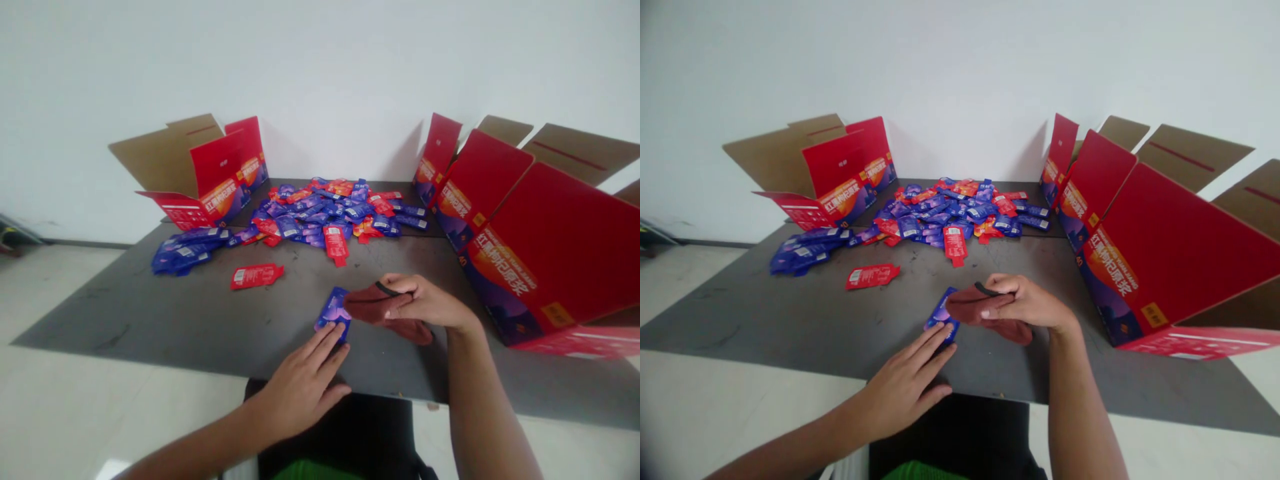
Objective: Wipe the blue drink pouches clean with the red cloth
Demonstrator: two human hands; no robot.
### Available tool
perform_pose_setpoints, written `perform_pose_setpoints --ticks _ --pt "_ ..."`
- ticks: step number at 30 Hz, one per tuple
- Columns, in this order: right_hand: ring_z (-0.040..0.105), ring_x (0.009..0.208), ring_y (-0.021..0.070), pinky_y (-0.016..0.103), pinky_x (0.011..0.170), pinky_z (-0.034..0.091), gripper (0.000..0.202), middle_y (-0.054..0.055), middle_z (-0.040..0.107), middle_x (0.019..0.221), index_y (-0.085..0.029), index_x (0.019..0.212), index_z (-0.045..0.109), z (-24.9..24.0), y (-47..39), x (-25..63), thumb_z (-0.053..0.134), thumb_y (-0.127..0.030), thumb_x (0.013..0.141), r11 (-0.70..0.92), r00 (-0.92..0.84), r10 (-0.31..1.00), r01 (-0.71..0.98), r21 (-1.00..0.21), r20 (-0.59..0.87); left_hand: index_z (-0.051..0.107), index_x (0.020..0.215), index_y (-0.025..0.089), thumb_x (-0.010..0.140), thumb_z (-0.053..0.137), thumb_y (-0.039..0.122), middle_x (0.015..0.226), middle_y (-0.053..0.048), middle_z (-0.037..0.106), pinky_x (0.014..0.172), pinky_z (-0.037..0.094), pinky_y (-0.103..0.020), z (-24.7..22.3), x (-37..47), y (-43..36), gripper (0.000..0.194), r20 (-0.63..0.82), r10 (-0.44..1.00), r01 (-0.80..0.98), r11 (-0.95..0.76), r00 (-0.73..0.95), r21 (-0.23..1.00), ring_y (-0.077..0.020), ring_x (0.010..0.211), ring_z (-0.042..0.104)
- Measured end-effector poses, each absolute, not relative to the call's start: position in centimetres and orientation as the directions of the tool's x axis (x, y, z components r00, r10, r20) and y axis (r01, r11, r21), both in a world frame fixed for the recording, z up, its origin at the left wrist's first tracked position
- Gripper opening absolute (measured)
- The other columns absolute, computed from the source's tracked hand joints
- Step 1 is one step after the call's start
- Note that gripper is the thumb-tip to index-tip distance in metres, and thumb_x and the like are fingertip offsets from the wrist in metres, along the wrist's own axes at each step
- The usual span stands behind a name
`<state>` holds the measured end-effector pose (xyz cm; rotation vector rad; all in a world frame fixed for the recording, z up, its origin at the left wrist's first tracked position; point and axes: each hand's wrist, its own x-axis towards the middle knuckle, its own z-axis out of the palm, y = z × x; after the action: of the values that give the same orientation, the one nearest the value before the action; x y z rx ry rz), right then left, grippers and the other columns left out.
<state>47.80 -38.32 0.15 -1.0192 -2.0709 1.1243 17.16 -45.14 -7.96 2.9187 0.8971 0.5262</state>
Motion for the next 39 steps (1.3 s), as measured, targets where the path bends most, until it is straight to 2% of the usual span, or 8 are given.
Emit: perform_pose_setpoints --ticks 2,8,11,14,20,28,32,39 --pt "0.054 0.078 0.0137 0.025 0.068 0.041 0.034 0.0 0.057 0.083 -0.017 0.081 0.072 -0.1 -38.1 47.4 0.077 -0.05 0.087 0.353 -0.464 0.872 0.381 -0.854 0.153 0.056 0.146 0.018 0.099 0.057 0.053 0.164 -0.012 0.04 0.115 0.051 -0.044 -8.4 16.8 -46.6 0.059 0.343 0.571 0.569 -0.814 0.746 0.117 -0.0311 0.15 0.041" --pt "0.059 0.081 0.0154 0.027 0.071 0.043 0.032 0.001 0.061 0.086 -0.018 0.083 0.074 -2.4 -36.6 45.7 0.074 -0.049 0.09 0.372 -0.229 0.927 0.462 -0.805 0.297 0.063 0.137 0.02 0.102 0.056 0.042 0.148 -0.01 0.06 0.106 0.055 -0.043 -9.6 16.9 -47.9 0.042 0.401 0.615 0.621 -0.772 0.679 0.134 -0.0288 0.134 0.058" --pt "0.06 0.08 0.0153 0.028 0.072 0.045 0.028 0.003 0.062 0.088 -0.017 0.084 0.074 -3.2 -36.3 44.4 0.073 -0.044 0.092 0.475 -0.181 0.871 0.546 -0.69 0.456 0.064 0.135 0.019 0.103 0.055 0.041 0.139 -0.008 0.067 0.108 0.052 -0.042 -9.8 17.0 -47.8 0.039 0.448 0.603 0.606 -0.78 0.66 0.158 -0.0266 0.128 0.061" --pt "0.063 0.085 0.0169 0.029 0.075 0.048 0.021 0.006 0.065 0.096 -0.017 0.101 0.075 -3.2 -37.7 42.3 0.069 -0.037 0.095 0.602 -0.248 0.764 0.605 -0.52 0.596 0.064 0.134 0.018 0.105 0.053 0.039 0.136 -0.006 0.069 0.108 0.05 -0.041 -10.1 17.1 -47.7 0.038 0.498 0.583 0.592 -0.79 0.642 0.16 -0.0251 0.127 0.062" --pt "0.062 0.105 0.0215 0.037 0.092 0.051 0.03 0.006 0.067 0.121 -0.028 0.129 0.068 -4.2 -41.8 38.5 0.062 -0.03 0.099 0.747 -0.649 0.664 0.599 -0.288 0.373 0.066 0.129 0.017 0.105 0.053 0.04 0.132 -0.007 0.071 0.103 0.049 -0.041 -11.0 17.1 -47.8 0.035 0.533 0.583 0.595 -0.785 0.614 0.173 -0.0244 0.119 0.065" --pt "0.061 0.101 0.0245 0.039 0.088 0.052 0.034 0.011 0.068 0.114 -0.021 0.132 0.068 -4.4 -35.8 40.6 0.061 -0.033 0.1 0.582 -0.481 0.771 0.798 -0.156 0.416 0.066 0.127 0.017 0.101 0.062 0.039 0.132 -0.008 0.071 0.099 0.05 -0.041 -9.5 16.9 -47.2 0.035 0.505 0.581 0.552 -0.803 0.639 0.226 -0.0264 0.12 0.065" --pt "0.06 0.099 0.0239 0.037 0.086 0.052 0.036 0.011 0.067 0.113 -0.021 0.135 0.065 -3.1 -37.8 39.9 0.059 -0.032 0.101 0.535 -0.383 0.767 0.825 -0.183 0.515 0.067 0.123 0.017 0.096 0.068 0.041 0.128 -0.009 0.071 0.093 0.053 -0.041 -8.6 16.6 -46.7 0.036 0.498 0.572 0.529 -0.814 0.652 0.242 -0.0258 0.108 0.068" --pt "0.059 0.101 0.0216 0.034 0.087 0.051 0.036 0.007 0.065 0.115 -0.027 0.135 0.065 -4.8 -40.9 38.0 0.059 -0.036 0.102 0.642 -0.569 0.756 0.741 -0.197 0.324 0.07 0.119 0.014 0.094 0.069 0.049 0.118 -0.013 0.073 0.089 0.056 -0.045 -9.3 16.2 -46.7 0.043 0.521 0.613 0.594 -0.771 0.594 0.23 -0.0302 0.107 0.068"
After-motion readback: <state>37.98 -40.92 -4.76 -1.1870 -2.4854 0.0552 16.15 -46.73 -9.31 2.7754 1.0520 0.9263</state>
